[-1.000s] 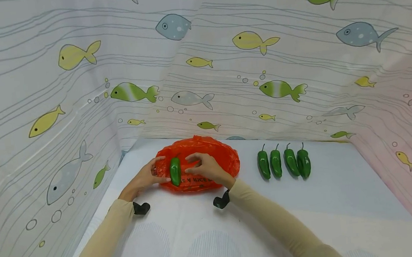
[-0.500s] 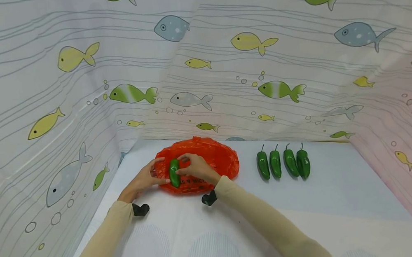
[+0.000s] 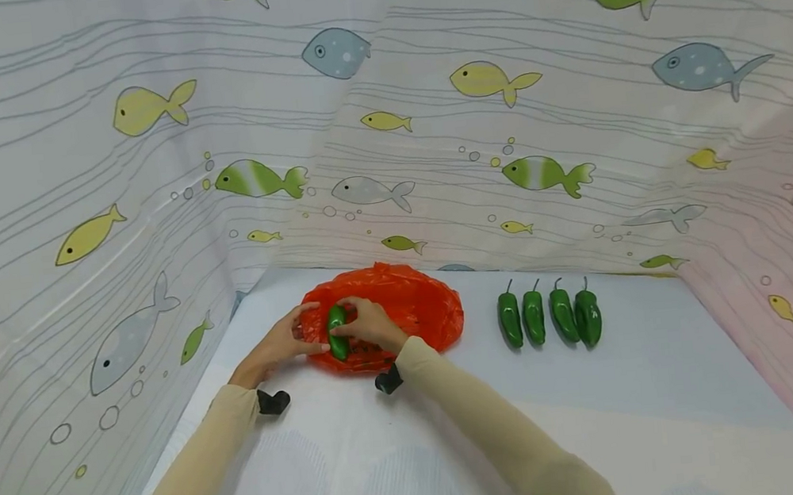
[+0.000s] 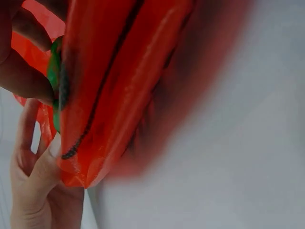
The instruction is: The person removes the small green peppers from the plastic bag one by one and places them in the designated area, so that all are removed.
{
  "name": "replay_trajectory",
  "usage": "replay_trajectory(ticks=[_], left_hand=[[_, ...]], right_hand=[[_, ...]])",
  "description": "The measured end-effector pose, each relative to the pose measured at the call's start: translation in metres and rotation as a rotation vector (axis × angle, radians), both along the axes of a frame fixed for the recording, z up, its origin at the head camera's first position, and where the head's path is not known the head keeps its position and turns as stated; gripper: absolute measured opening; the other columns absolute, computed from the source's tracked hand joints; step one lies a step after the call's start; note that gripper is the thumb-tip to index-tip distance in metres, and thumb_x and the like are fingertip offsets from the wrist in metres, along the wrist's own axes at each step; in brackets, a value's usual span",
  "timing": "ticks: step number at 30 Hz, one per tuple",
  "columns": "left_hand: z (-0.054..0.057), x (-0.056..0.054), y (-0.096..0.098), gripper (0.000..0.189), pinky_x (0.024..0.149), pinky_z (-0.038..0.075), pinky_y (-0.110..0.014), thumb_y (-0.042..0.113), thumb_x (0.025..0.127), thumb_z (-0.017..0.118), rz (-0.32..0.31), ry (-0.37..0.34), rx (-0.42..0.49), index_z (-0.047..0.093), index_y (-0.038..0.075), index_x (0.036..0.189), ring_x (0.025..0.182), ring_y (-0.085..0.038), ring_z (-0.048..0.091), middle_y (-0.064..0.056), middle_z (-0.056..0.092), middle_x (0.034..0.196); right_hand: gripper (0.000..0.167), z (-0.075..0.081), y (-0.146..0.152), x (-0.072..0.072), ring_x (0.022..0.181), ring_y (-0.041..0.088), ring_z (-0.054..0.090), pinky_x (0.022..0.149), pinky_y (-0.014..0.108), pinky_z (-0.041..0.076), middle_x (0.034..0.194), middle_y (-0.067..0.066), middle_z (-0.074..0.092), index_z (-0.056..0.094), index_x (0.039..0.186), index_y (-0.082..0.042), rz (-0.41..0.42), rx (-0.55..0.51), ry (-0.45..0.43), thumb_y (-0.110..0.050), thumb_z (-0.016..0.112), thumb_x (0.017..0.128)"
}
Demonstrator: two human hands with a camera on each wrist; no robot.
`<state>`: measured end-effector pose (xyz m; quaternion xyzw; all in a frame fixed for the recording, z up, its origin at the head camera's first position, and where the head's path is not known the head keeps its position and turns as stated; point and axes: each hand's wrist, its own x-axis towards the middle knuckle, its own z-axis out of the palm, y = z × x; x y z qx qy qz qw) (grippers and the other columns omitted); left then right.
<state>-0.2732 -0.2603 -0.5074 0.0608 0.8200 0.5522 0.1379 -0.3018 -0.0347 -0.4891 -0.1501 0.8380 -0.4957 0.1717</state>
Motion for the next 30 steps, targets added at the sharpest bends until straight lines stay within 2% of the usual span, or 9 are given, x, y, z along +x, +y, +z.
replay_trajectory(ticks=[6,8,11,13,15,18,25,30], left_hand=[[0.003,0.001,0.001,0.099,0.116,0.032,-0.059,0.020,0.082,0.089,0.005,0.002,0.003,0.029,0.019,0.161,0.146,-0.046,0.032,-0.023,0.029,0.162],[0.010,0.005,0.004,0.097,0.116,0.032,-0.060,0.015,0.084,0.087,0.004,-0.002,0.005,0.029,0.016,0.161,0.145,-0.047,0.031,-0.025,0.029,0.161],[0.011,0.006,0.005,0.096,0.116,0.031,-0.062,0.011,0.086,0.085,0.006,-0.004,0.002,0.027,0.013,0.162,0.145,-0.049,0.031,-0.026,0.028,0.161],[0.011,0.006,0.005,0.095,0.116,0.031,-0.063,0.009,0.086,0.084,0.005,-0.006,0.007,0.026,0.011,0.162,0.144,-0.050,0.031,-0.028,0.027,0.161],[0.006,0.004,0.003,0.097,0.116,0.031,-0.062,0.011,0.085,0.085,0.012,-0.008,0.013,0.026,0.014,0.162,0.144,-0.048,0.032,-0.026,0.028,0.161],[0.005,0.004,0.003,0.098,0.116,0.033,-0.061,0.013,0.084,0.087,0.014,-0.009,0.018,0.027,0.016,0.162,0.144,-0.046,0.034,-0.025,0.030,0.161],[0.006,0.005,0.004,0.098,0.116,0.034,-0.059,0.015,0.083,0.087,0.021,-0.016,0.003,0.029,0.018,0.161,0.143,-0.044,0.035,-0.023,0.032,0.160],[0.004,0.004,0.003,0.097,0.116,0.033,-0.060,0.016,0.084,0.087,0.019,-0.015,-0.010,0.029,0.018,0.162,0.144,-0.045,0.033,-0.023,0.030,0.161]], right_hand=[[0.062,0.003,-0.005,-0.004,0.091,0.020,0.064,0.075,0.030,0.061,0.126,0.010,0.062,0.053,0.148,-0.009,-0.020,0.035,0.019,-0.029,0.077,0.095],[0.062,0.003,-0.005,-0.005,0.093,0.020,0.064,0.076,0.030,0.061,0.125,0.010,0.063,0.053,0.147,-0.007,-0.025,0.037,0.020,-0.030,0.077,0.095],[0.061,0.001,-0.007,-0.005,0.094,0.019,0.063,0.077,0.030,0.060,0.120,0.008,0.064,0.056,0.143,-0.005,-0.044,0.046,0.027,-0.031,0.078,0.094],[0.060,0.000,-0.008,-0.006,0.094,0.020,0.063,0.078,0.030,0.060,0.115,0.008,0.066,0.058,0.140,-0.003,-0.057,0.045,0.028,-0.031,0.080,0.092],[0.059,-0.001,-0.009,-0.005,0.092,0.020,0.063,0.077,0.030,0.061,0.112,0.006,0.066,0.060,0.137,-0.003,-0.063,0.046,0.026,-0.031,0.082,0.090],[0.058,0.000,-0.008,-0.005,0.089,0.020,0.064,0.075,0.031,0.061,0.110,0.006,0.066,0.061,0.136,-0.004,-0.064,0.053,0.014,-0.030,0.084,0.089],[0.056,0.002,-0.006,-0.006,0.090,0.020,0.064,0.076,0.033,0.061,0.113,0.005,0.065,0.063,0.133,-0.007,-0.043,0.054,0.001,-0.030,0.085,0.087],[0.054,0.001,-0.002,-0.007,0.081,0.018,0.068,0.073,0.032,0.061,0.116,0.006,0.066,0.066,0.132,-0.008,-0.044,0.018,0.006,-0.028,0.086,0.087]])
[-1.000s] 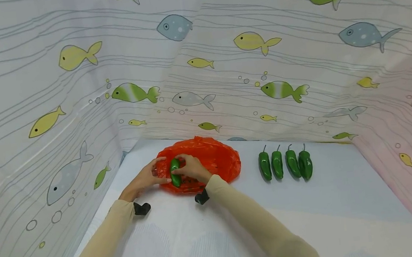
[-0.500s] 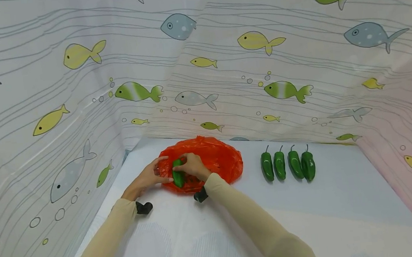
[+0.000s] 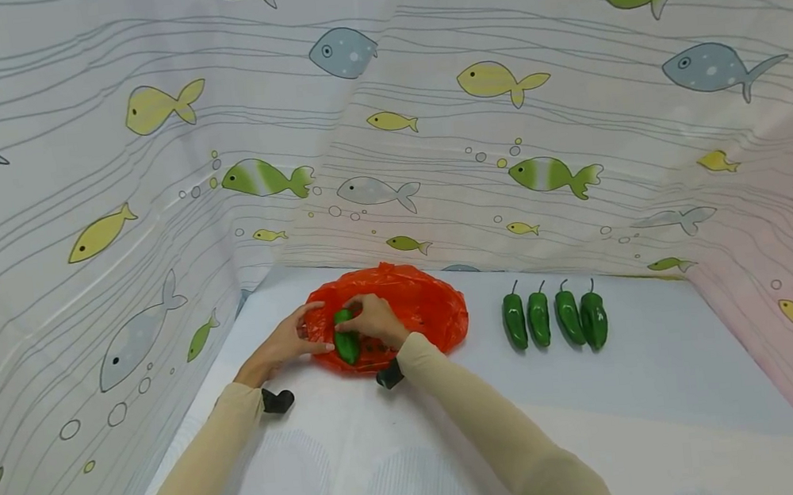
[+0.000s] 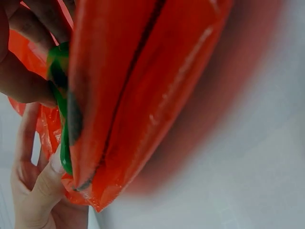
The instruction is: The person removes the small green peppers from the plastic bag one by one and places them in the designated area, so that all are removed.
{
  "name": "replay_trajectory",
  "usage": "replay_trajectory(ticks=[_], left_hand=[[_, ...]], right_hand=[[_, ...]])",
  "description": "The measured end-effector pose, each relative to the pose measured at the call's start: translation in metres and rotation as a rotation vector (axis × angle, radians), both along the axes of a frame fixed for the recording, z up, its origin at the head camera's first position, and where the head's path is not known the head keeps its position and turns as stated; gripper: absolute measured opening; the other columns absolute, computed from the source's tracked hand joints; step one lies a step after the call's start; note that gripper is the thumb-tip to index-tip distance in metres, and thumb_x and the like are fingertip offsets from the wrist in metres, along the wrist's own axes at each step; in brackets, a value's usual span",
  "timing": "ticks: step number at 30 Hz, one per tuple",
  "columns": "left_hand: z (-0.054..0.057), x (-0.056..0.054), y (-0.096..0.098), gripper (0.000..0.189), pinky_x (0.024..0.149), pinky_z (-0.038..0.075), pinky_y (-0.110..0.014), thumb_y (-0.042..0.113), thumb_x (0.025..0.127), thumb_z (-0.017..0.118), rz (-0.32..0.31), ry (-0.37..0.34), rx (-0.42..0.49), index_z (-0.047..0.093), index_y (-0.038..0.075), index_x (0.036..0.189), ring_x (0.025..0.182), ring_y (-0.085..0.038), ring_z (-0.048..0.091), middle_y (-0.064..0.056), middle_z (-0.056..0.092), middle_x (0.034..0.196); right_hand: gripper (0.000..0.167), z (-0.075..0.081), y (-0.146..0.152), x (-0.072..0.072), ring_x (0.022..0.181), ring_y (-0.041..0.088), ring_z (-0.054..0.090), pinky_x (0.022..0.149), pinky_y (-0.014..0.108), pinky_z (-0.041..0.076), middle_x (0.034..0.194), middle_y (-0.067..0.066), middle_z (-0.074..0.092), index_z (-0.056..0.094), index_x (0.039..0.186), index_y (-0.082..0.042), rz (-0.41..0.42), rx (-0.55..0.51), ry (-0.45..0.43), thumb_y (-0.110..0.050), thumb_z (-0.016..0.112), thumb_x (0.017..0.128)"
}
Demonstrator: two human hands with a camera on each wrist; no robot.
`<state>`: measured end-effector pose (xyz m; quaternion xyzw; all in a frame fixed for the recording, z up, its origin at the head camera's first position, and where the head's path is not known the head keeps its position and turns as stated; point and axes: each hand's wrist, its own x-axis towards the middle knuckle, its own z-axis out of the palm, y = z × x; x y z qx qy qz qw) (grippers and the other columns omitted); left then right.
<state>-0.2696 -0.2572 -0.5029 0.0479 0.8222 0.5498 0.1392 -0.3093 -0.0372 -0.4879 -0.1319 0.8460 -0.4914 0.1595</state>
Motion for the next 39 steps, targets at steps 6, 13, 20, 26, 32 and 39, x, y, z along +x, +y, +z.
replay_trajectory(ticks=[6,13,20,26,32,39], left_hand=[[-0.003,-0.003,-0.001,0.097,0.116,0.033,-0.060,0.018,0.083,0.088,0.000,-0.002,-0.003,0.030,0.019,0.161,0.144,-0.045,0.033,-0.023,0.030,0.161],[-0.002,-0.003,0.000,0.098,0.114,0.038,-0.057,0.017,0.083,0.088,-0.015,-0.002,0.016,0.029,0.018,0.161,0.141,-0.044,0.039,-0.024,0.036,0.157],[0.000,-0.003,0.000,0.099,0.115,0.034,-0.060,0.014,0.084,0.087,-0.014,0.004,0.020,0.027,0.016,0.162,0.142,-0.047,0.035,-0.026,0.032,0.158],[-0.001,-0.003,0.000,0.099,0.115,0.034,-0.060,0.013,0.083,0.087,-0.015,0.005,0.027,0.027,0.017,0.162,0.142,-0.046,0.036,-0.026,0.033,0.158],[-0.001,-0.002,0.000,0.099,0.115,0.035,-0.059,0.014,0.082,0.088,-0.010,0.001,0.029,0.028,0.018,0.161,0.141,-0.045,0.037,-0.025,0.035,0.156],[-0.001,0.000,-0.003,0.100,0.115,0.035,-0.059,0.013,0.083,0.088,-0.012,0.010,0.045,0.027,0.016,0.162,0.140,-0.045,0.038,-0.026,0.036,0.155]], right_hand=[[0.052,0.004,0.006,0.000,0.075,0.020,0.071,0.073,0.035,0.062,0.120,0.011,0.065,0.065,0.135,-0.006,0.022,-0.077,-0.035,-0.020,0.084,0.088],[0.051,0.004,0.014,0.000,0.074,0.022,0.072,0.071,0.034,0.062,0.121,0.010,0.065,0.067,0.134,-0.009,-0.005,-0.087,-0.031,-0.018,0.085,0.087],[0.055,0.006,0.019,-0.001,0.074,0.022,0.074,0.074,0.036,0.063,0.121,0.011,0.064,0.065,0.136,-0.009,-0.028,-0.128,-0.029,-0.020,0.086,0.086],[0.054,0.011,0.023,-0.001,0.078,0.020,0.072,0.080,0.036,0.062,0.121,0.010,0.064,0.064,0.137,-0.012,-0.018,-0.113,0.015,-0.024,0.085,0.088],[0.054,0.015,0.028,0.003,0.087,0.023,0.070,0.084,0.038,0.061,0.122,0.009,0.063,0.065,0.137,-0.015,0.004,-0.103,0.031,-0.027,0.085,0.088],[0.053,0.016,0.036,0.006,0.090,0.020,0.068,0.084,0.037,0.061,0.125,0.006,0.063,0.066,0.136,-0.016,0.033,-0.113,0.029,-0.027,0.084,0.088]])
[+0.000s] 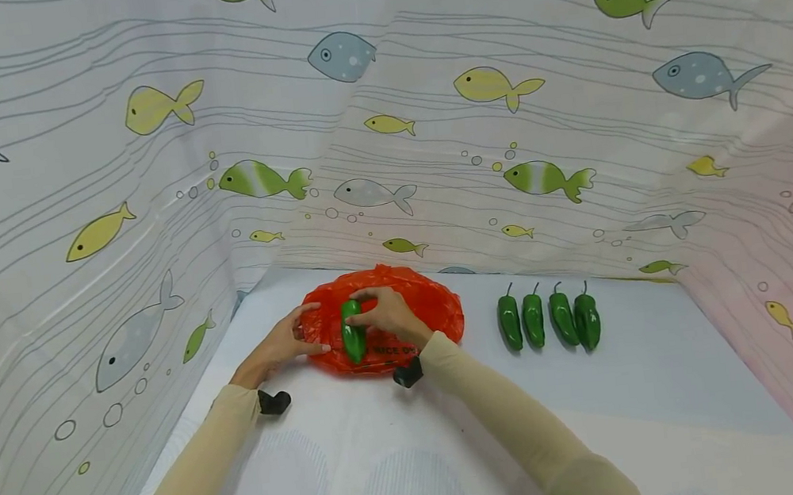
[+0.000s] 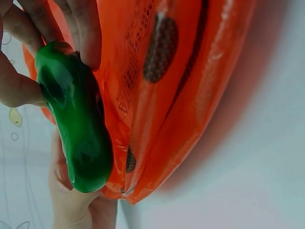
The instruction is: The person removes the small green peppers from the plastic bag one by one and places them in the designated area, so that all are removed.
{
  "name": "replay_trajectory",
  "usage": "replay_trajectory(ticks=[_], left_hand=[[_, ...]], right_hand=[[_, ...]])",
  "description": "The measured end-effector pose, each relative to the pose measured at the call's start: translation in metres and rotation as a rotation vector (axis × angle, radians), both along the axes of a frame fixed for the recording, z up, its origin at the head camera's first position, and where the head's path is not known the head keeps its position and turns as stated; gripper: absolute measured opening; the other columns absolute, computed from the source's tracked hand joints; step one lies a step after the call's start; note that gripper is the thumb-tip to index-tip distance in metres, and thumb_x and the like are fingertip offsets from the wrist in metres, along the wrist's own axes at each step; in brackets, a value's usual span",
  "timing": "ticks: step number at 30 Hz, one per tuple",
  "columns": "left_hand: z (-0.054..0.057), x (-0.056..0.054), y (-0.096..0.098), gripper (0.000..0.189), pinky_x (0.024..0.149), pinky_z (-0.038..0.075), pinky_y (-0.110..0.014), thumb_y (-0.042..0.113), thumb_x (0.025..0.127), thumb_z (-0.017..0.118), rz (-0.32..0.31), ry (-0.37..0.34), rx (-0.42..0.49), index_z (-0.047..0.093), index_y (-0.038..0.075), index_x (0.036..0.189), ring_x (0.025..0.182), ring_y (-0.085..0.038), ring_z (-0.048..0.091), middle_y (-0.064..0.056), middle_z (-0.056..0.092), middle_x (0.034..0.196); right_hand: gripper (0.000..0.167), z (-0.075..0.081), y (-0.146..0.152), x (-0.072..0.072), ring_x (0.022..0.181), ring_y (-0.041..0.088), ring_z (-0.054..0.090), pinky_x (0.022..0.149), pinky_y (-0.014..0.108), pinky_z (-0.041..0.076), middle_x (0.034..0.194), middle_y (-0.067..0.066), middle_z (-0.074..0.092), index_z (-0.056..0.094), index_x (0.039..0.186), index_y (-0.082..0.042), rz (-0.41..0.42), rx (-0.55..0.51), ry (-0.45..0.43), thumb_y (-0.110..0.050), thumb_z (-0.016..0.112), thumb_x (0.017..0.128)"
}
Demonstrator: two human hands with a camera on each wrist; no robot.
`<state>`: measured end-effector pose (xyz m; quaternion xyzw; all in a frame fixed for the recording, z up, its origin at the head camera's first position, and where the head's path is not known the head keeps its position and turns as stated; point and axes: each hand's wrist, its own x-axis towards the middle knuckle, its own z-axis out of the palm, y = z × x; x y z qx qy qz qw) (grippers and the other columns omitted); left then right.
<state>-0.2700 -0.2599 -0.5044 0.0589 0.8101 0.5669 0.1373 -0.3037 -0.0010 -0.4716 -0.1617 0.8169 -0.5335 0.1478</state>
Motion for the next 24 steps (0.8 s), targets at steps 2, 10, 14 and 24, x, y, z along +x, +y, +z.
replay_trajectory(ticks=[2,10,14,24], left_hand=[[0.001,0.000,0.000,0.100,0.115,0.035,-0.059,0.013,0.083,0.087,-0.002,0.002,0.002,0.026,0.016,0.162,0.141,-0.045,0.038,-0.027,0.036,0.156],[0.002,0.000,0.001,0.099,0.117,0.032,-0.059,0.015,0.083,0.088,-0.006,-0.008,0.000,0.028,0.017,0.162,0.144,-0.045,0.034,-0.024,0.032,0.159],[0.002,0.000,0.001,0.099,0.117,0.032,-0.060,0.015,0.083,0.088,-0.012,-0.006,-0.001,0.027,0.016,0.162,0.145,-0.045,0.032,-0.025,0.030,0.160],[0.004,0.001,0.002,0.100,0.116,0.032,-0.061,0.010,0.083,0.086,-0.004,-0.008,0.008,0.025,0.014,0.162,0.144,-0.047,0.032,-0.027,0.030,0.159]], right_hand=[[0.052,0.001,0.003,0.001,0.087,0.019,0.070,0.085,0.039,0.061,0.126,0.007,0.062,0.066,0.136,-0.016,0.008,-0.010,-0.008,-0.027,0.085,0.088],[0.051,0.002,0.010,0.004,0.084,0.023,0.072,0.088,0.045,0.059,0.127,0.007,0.062,0.067,0.135,-0.019,0.036,-0.016,-0.001,-0.027,0.085,0.087],[0.052,0.004,0.013,0.006,0.084,0.023,0.072,0.087,0.046,0.060,0.128,0.007,0.062,0.067,0.135,-0.020,0.041,-0.019,0.004,-0.029,0.085,0.087],[0.052,0.009,0.022,0.008,0.082,0.024,0.073,0.085,0.049,0.060,0.128,0.008,0.061,0.067,0.134,-0.022,0.055,-0.063,-0.021,-0.027,0.086,0.086]])
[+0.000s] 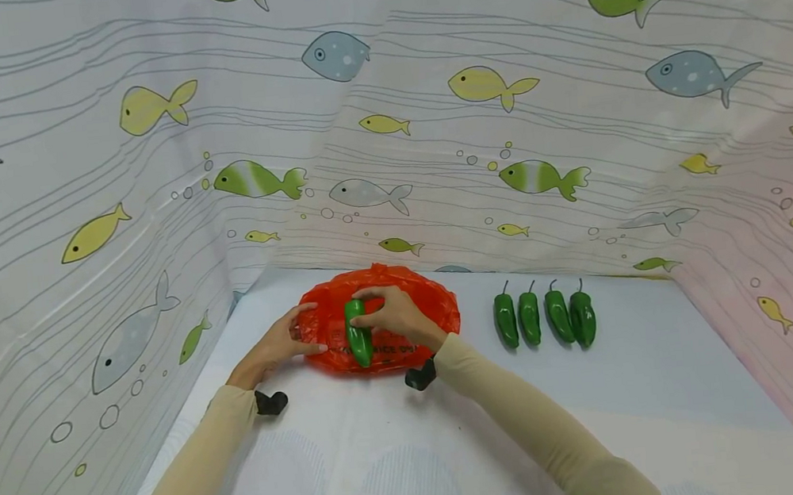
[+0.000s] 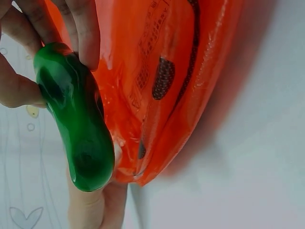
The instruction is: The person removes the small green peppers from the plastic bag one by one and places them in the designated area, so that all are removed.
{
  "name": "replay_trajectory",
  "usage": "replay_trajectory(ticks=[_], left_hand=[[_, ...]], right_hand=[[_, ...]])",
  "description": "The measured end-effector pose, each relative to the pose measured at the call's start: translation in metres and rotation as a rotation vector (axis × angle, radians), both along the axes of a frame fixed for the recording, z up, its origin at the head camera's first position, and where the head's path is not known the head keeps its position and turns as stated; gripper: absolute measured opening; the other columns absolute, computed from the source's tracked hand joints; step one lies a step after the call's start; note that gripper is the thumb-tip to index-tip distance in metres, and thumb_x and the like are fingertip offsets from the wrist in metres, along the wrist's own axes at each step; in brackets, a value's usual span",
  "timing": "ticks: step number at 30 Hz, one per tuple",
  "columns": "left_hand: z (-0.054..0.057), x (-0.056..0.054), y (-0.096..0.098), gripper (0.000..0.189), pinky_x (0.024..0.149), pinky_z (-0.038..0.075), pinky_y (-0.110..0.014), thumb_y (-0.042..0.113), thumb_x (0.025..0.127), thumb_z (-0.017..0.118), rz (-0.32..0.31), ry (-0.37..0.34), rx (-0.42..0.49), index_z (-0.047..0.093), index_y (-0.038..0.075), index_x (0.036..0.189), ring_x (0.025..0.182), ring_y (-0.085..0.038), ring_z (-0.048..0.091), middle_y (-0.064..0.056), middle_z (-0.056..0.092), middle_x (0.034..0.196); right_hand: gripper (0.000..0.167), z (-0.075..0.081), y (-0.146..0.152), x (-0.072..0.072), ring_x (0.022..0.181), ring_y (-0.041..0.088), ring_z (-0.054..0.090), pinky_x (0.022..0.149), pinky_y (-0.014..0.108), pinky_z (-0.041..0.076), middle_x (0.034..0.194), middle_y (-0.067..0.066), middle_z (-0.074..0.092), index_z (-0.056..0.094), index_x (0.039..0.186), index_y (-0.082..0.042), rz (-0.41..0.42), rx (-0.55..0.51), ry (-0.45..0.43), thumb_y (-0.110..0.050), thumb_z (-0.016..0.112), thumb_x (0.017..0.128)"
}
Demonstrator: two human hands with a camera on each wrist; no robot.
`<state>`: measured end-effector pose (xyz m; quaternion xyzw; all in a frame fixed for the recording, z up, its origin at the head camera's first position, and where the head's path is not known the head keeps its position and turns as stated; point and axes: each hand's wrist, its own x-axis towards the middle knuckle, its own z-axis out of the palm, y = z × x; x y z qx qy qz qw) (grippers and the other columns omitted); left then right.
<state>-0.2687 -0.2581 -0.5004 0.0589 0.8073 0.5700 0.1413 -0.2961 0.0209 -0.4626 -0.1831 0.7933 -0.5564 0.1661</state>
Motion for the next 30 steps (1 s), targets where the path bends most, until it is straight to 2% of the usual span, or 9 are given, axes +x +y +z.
replay_trajectory(ticks=[5,13,21,30], left_hand=[[0.001,0.001,0.000,0.100,0.115,0.034,-0.061,0.011,0.083,0.086,0.007,-0.003,-0.015,0.026,0.015,0.162,0.144,-0.047,0.033,-0.026,0.031,0.159],[-0.002,0.000,-0.002,0.099,0.115,0.035,-0.059,0.011,0.083,0.086,0.006,0.012,-0.034,0.027,0.014,0.162,0.141,-0.046,0.037,-0.027,0.036,0.156],[-0.005,-0.002,-0.002,0.098,0.117,0.032,-0.060,0.012,0.082,0.087,0.002,0.007,-0.035,0.029,0.015,0.161,0.144,-0.045,0.033,-0.025,0.032,0.159],[-0.004,-0.004,-0.002,0.099,0.117,0.031,-0.061,0.015,0.082,0.089,0.008,-0.005,-0.051,0.030,0.018,0.161,0.144,-0.046,0.031,-0.025,0.030,0.159]], right_hand=[[0.052,0.001,0.004,0.002,0.082,0.022,0.073,0.085,0.046,0.061,0.129,0.005,0.061,0.067,0.134,-0.023,0.013,0.015,0.018,-0.029,0.086,0.086],[0.056,0.003,0.014,0.008,0.086,0.037,0.072,0.086,0.050,0.060,0.132,0.009,0.059,0.065,0.138,-0.019,0.042,0.030,0.035,-0.028,0.086,0.087],[0.057,0.007,0.025,0.010,0.083,0.028,0.072,0.087,0.054,0.059,0.128,0.012,0.061,0.065,0.139,-0.018,0.031,0.035,0.028,-0.027,0.085,0.087],[0.058,0.006,0.037,0.010,0.084,0.026,0.072,0.086,0.052,0.059,0.131,0.012,0.059,0.064,0.140,-0.017,0.031,0.040,0.037,-0.026,0.085,0.087]])
